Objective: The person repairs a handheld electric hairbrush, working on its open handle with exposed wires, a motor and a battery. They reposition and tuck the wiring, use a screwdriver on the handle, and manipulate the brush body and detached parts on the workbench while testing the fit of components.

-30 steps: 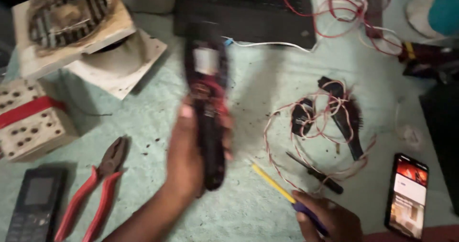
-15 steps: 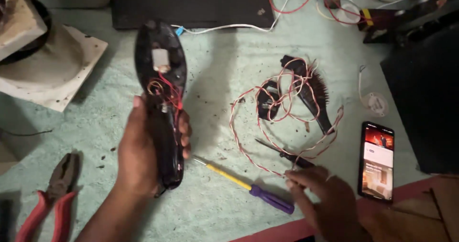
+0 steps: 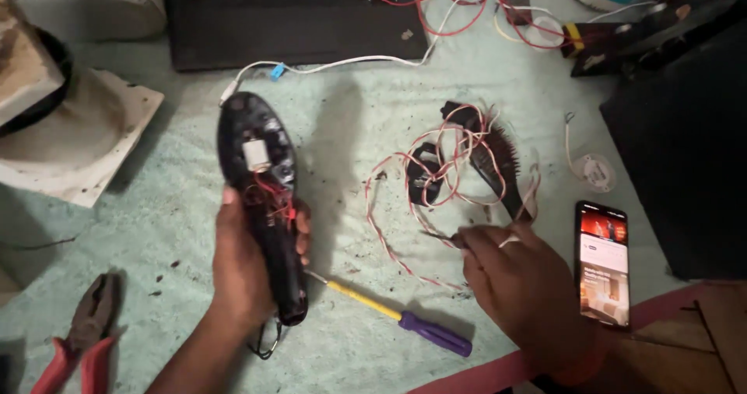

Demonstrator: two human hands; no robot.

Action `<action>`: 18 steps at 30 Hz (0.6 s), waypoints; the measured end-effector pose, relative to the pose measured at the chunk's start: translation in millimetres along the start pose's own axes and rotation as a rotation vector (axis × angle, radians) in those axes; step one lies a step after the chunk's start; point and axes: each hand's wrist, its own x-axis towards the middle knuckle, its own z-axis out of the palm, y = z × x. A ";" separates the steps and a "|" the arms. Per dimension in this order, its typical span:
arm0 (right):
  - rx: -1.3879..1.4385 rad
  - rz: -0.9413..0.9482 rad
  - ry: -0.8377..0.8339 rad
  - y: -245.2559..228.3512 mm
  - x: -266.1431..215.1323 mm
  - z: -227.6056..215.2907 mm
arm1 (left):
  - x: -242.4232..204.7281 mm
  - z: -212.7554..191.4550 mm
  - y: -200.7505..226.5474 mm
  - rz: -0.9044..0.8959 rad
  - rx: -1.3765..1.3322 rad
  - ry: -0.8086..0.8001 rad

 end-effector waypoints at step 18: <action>0.807 0.211 0.045 -28.4 10.7 14.8 | 8.2 -18.1 2.4 0.004 -0.241 -0.100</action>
